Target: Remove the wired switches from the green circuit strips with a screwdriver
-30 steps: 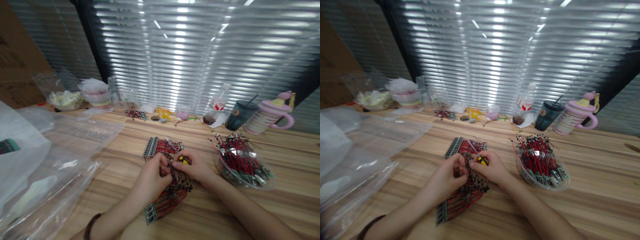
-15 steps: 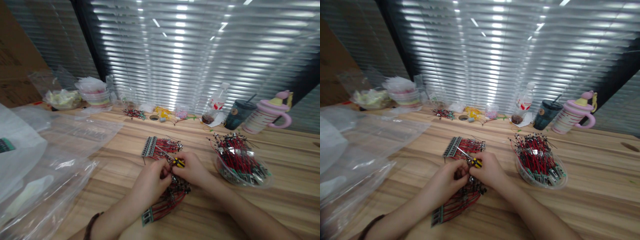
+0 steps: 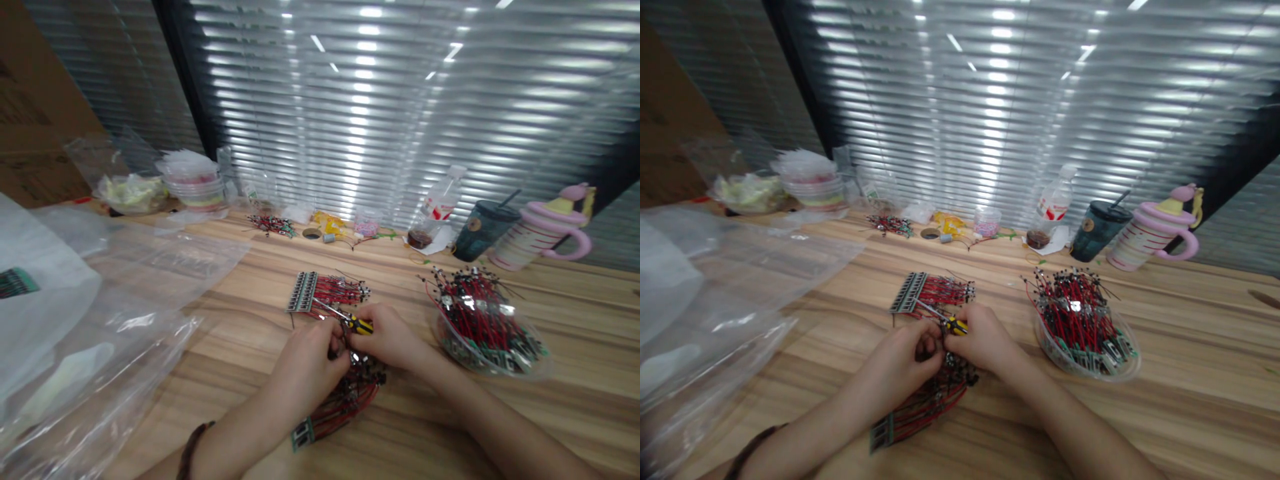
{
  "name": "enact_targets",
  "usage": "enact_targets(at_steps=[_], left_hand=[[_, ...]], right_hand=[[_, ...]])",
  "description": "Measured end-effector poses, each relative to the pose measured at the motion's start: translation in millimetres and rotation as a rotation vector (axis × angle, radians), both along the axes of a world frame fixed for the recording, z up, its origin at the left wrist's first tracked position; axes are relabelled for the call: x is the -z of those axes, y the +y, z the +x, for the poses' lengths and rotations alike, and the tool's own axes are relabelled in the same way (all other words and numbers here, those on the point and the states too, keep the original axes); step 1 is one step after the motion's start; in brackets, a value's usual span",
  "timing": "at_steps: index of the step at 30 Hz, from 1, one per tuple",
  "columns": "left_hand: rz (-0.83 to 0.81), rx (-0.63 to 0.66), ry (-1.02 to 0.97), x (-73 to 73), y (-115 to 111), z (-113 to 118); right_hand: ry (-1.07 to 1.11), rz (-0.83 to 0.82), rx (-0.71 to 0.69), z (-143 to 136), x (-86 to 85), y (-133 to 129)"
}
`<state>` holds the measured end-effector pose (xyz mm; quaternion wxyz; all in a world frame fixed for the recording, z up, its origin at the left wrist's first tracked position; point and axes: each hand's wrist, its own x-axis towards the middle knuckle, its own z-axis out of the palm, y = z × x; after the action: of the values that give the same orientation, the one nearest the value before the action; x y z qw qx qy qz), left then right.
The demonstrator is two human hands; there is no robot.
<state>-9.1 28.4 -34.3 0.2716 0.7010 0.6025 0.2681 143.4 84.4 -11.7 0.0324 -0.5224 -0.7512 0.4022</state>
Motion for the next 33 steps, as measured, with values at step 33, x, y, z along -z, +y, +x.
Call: enact_targets(at_steps=[33], left_hand=[[0.049,0.076,-0.007,-12.6,-9,5]], right_hand=[[0.105,-0.141,0.077,4,-9.6,-9]])
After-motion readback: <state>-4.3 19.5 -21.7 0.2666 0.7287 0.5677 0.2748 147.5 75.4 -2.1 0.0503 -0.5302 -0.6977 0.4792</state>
